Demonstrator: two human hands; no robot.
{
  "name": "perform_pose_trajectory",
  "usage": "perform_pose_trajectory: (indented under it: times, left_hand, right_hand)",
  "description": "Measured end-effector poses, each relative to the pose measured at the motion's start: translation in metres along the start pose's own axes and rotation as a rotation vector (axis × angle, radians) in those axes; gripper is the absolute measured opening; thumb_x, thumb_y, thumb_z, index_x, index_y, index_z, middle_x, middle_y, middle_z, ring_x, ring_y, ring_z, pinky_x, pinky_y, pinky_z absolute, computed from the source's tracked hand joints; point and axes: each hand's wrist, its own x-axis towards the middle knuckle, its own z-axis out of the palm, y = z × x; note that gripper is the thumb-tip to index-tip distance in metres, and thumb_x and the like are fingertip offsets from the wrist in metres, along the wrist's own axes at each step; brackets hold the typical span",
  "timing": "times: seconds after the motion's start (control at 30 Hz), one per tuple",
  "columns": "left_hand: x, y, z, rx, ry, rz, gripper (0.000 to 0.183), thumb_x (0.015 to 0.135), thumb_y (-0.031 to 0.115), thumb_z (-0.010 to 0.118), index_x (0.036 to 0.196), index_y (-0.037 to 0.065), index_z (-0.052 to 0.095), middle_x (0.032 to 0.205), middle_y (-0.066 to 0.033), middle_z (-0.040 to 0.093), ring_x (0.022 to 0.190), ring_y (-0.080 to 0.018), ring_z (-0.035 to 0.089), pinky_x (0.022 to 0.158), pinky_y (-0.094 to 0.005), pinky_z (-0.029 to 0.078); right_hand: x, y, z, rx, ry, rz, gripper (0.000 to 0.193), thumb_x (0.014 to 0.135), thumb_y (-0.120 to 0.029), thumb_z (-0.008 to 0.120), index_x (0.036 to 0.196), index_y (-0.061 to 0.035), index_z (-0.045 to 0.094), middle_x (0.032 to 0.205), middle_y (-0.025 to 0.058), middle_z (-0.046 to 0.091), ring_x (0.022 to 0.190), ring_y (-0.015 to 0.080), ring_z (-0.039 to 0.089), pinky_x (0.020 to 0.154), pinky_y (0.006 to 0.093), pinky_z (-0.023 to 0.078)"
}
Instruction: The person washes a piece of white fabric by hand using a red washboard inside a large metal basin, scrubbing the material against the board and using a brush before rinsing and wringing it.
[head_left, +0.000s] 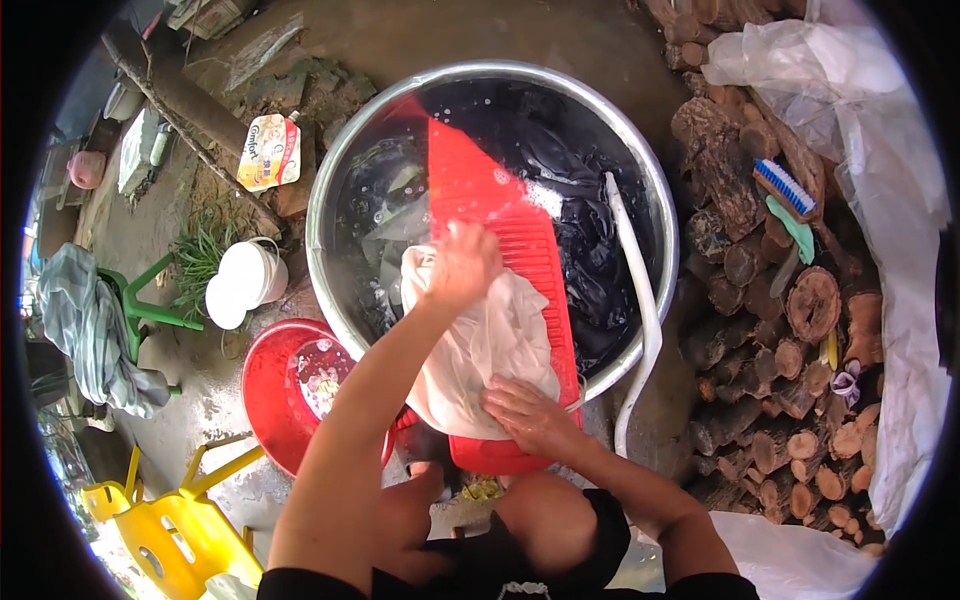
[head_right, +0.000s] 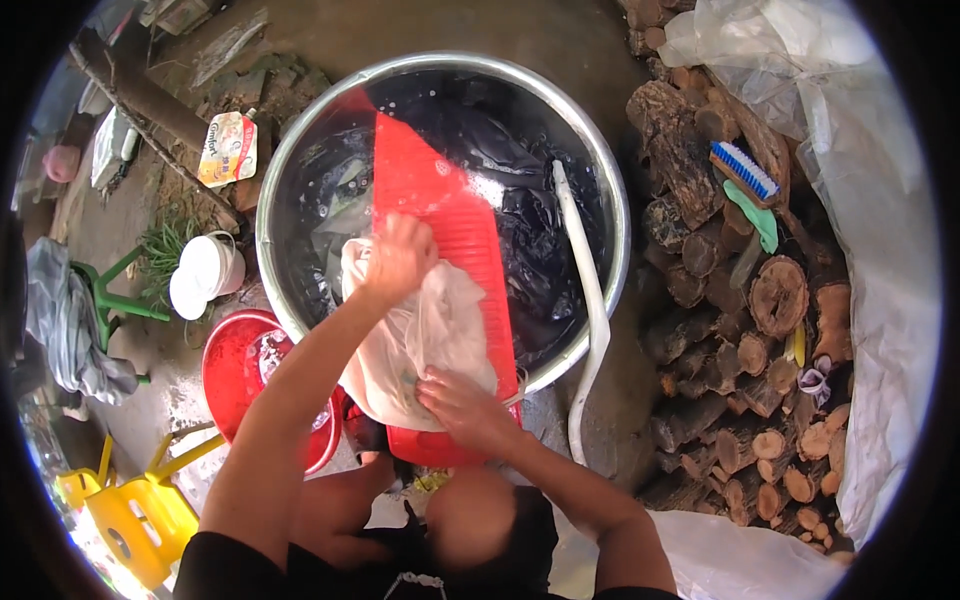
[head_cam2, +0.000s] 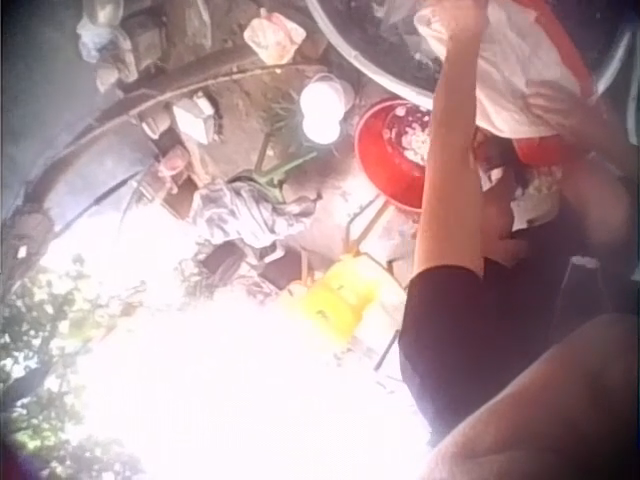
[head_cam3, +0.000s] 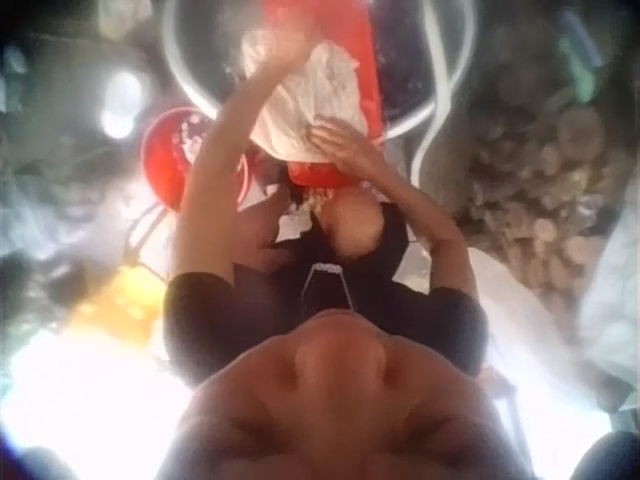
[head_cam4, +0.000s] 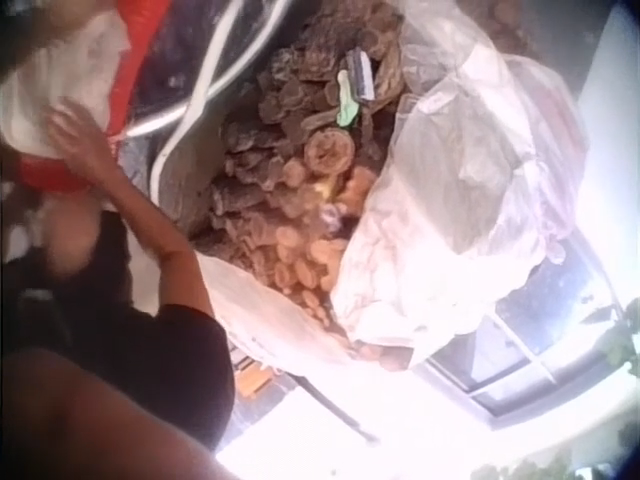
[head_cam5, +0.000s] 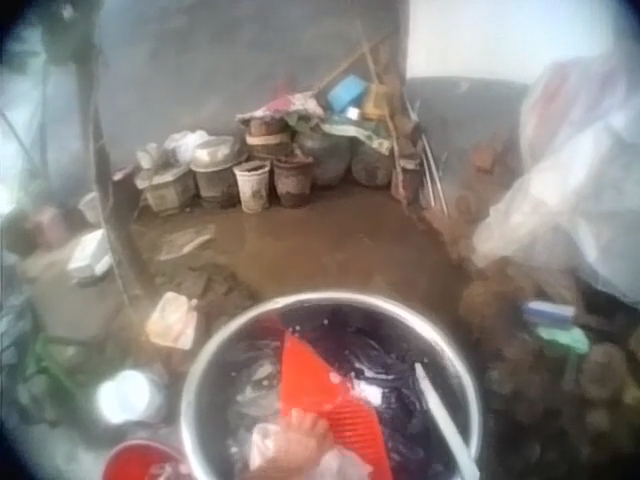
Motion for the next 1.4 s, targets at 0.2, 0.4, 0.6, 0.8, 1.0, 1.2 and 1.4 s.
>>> perform_pose_trajectory:
  times: [0.2,0.4,0.6,0.8,1.0,1.2,1.4]
  left_hand:
    - [-0.039,0.057,-0.021,-0.103,-0.161,-0.131,0.025,0.081,0.026,0.057,0.1,0.009,0.06,0.104,-0.0115,0.055,0.104,-0.0298,0.049,0.09,-0.0536,0.035]
    - [-0.048,0.05,-0.006,-0.272,-0.15,0.134,0.017,0.074,0.022,0.061,0.061,0.013,0.054,0.065,-0.0033,0.051,0.065,-0.0199,0.056,0.057,-0.0402,0.049]
    - [-0.017,0.046,-0.002,0.015,-0.01,0.12,0.027,0.077,0.03,0.058,0.097,0.013,0.062,0.105,-0.006,0.058,0.104,-0.0253,0.048,0.088,-0.0483,0.037]
    - [-0.099,0.084,-0.051,-0.4,-0.289,0.338,0.026,0.072,0.029,0.064,0.095,0.016,0.063,0.094,-0.0036,0.059,0.089,-0.0232,0.053,0.085,-0.0384,0.039]
    - [0.006,0.017,-0.005,-0.033,-0.136,0.127,0.016,0.073,0.022,0.06,0.085,0.01,0.059,0.09,-0.0054,0.053,0.092,-0.0243,0.047,0.08,-0.0421,0.035]
    - [-0.057,0.066,-0.024,-0.115,-0.107,0.034,0.032,0.077,0.023,0.06,0.106,0.011,0.062,0.101,-0.0101,0.059,0.097,-0.0266,0.052,0.081,-0.0511,0.04]
    - [-0.019,0.015,0.006,-0.105,-0.105,0.196,0.019,0.074,0.02,0.06,0.088,0.007,0.059,0.083,-0.0094,0.056,0.076,-0.0253,0.052,0.072,-0.0415,0.042]
  right_hand:
    - [0.004,-0.005,-0.007,0.06,-0.004,0.086,0.033,0.082,-0.018,0.058,0.108,0.0034,0.059,0.115,0.0119,0.059,0.116,0.029,0.051,0.099,0.0398,0.04]
    - [0.0,-0.008,-0.005,0.086,-0.322,0.256,0.029,0.078,-0.006,0.062,0.106,-0.0024,0.061,0.112,0.0086,0.059,0.115,0.0287,0.051,0.095,0.0384,0.042]
    - [0.01,0.007,0.008,0.015,0.044,0.066,0.028,0.079,-0.006,0.059,0.107,-0.0021,0.061,0.113,0.0081,0.058,0.117,0.0296,0.049,0.095,0.0387,0.042]
    - [-0.001,0.001,-0.018,0.551,-0.541,0.688,0.027,0.084,-0.006,0.052,0.109,-0.0004,0.06,0.116,0.0096,0.057,0.119,0.0291,0.048,0.097,0.0387,0.041]
    - [0.021,-0.007,0.001,0.024,0.007,0.075,0.029,0.082,-0.007,0.051,0.108,0.001,0.06,0.118,0.0099,0.056,0.121,0.029,0.045,0.099,0.0386,0.039]
    - [0.005,-0.002,-0.004,0.159,-0.412,0.377,0.032,0.08,-0.004,0.051,0.11,0.0025,0.058,0.117,0.0123,0.057,0.121,0.0299,0.045,0.099,0.0384,0.039]
    - [0.018,-0.003,0.0,0.016,-0.007,0.042,0.025,0.082,-0.01,0.055,0.103,0.0015,0.061,0.117,0.0114,0.056,0.121,0.0287,0.046,0.098,0.0405,0.039]
